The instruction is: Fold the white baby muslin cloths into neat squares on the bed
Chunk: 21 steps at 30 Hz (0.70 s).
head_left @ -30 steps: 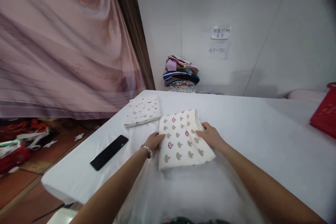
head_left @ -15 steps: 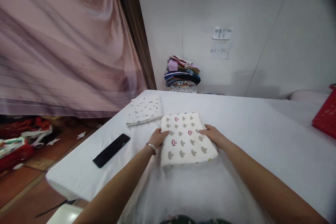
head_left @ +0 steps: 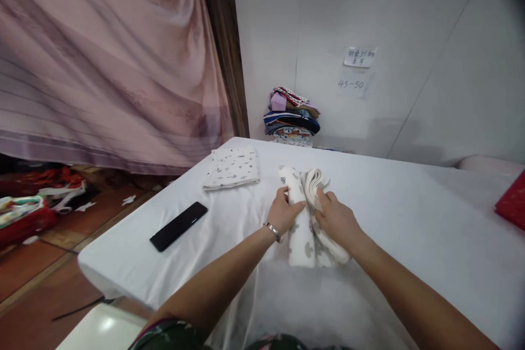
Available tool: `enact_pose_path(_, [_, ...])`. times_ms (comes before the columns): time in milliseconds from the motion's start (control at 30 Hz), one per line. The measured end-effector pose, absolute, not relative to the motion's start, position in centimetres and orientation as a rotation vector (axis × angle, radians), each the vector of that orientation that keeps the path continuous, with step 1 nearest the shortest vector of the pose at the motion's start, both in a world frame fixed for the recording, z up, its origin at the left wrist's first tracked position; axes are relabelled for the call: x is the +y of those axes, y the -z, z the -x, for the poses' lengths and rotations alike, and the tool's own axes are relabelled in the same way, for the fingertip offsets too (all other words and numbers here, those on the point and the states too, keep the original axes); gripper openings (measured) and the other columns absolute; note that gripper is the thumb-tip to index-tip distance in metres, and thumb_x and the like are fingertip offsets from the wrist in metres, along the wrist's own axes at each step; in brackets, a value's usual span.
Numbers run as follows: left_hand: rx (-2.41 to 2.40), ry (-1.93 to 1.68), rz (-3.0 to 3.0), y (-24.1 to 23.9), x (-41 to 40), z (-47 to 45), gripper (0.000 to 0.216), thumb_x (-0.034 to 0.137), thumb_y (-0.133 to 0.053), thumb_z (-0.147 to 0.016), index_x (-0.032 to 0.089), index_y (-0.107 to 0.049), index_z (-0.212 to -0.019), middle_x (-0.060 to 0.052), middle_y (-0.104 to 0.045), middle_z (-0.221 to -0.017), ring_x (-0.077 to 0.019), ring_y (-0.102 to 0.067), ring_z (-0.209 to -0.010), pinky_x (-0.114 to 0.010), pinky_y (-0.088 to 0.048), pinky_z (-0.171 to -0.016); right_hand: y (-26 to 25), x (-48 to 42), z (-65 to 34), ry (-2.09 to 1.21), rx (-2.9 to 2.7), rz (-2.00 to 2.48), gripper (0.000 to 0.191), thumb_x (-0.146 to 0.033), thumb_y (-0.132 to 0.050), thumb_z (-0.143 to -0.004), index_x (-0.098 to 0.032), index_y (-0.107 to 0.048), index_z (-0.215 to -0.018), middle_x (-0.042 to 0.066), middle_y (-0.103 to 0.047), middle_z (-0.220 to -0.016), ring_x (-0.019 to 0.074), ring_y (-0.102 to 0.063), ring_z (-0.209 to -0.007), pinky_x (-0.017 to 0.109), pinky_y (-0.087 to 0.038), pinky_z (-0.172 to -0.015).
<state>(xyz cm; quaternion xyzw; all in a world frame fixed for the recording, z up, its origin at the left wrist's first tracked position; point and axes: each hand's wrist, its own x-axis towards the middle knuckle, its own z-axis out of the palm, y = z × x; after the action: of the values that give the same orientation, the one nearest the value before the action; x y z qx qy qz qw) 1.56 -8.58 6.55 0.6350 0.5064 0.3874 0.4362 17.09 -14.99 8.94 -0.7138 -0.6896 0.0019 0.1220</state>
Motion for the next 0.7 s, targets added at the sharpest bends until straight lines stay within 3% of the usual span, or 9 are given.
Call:
enact_pose_path(300, [1.193, -0.949, -1.59, -6.3, -10.8, -2.8, 0.062, 0.036, -0.068, -0.068, 0.015, -0.042, -0.121, -0.011, -0.059, -0.109, -0.0212, -0.057, -0.094, -0.029, -0.043, -0.079, -10.0, -17.5, -16.2, 0.204, -2.124, 2.097, 0.047, -0.014, -0.037, -0.084, -0.016, -0.031, -0.13, 0.011, -0.051, -0.103, 0.0212, -0.054, -0.083, 0.027, -0.037, -0.056])
enact_pose_path(433, [1.144, -0.952, -1.56, -6.1, -11.3, -3.0, 0.057, 0.032, -0.068, -0.069, 0.016, -0.044, -0.118, -0.011, -0.06, -0.107, -0.0198, -0.058, -0.089, -0.029, -0.044, -0.076, -9.9, -18.0, -16.3, 0.238, -2.135, 2.089, 0.048, -0.016, -0.038, -0.084, -0.017, -0.029, -0.131, 0.012, -0.051, -0.103, 0.021, -0.054, -0.084, 0.027, -0.038, -0.057])
enact_pose_path(567, [1.088, -0.935, -1.531, -6.4, -11.9, -3.2, 0.056, 0.03, -0.068, -0.069, 0.015, -0.045, -0.117, -0.009, -0.062, -0.101, -0.0179, -0.059, -0.083, -0.027, -0.046, -0.073, -10.3, -18.5, -16.3, 0.129, -2.112, 2.061, 0.043, -0.023, -0.036, -0.089, -0.016, -0.03, -0.131, 0.012, -0.05, -0.103, 0.0212, -0.054, -0.085, 0.028, -0.039, -0.06])
enact_pose_path(700, [1.001, -0.872, -1.443, -6.7, -12.4, -3.2, 0.054, 0.033, -0.064, -0.071, 0.016, -0.044, -0.118, -0.007, -0.061, -0.096, -0.0152, -0.058, -0.075, -0.025, -0.049, -0.066, -11.2, -19.2, -16.5, -0.085, -2.072, 2.001, 0.047, -0.043, -0.038, -0.089, -0.021, -0.033, -0.13, 0.01, -0.05, -0.104, 0.0222, -0.052, -0.09, 0.029, -0.039, -0.069])
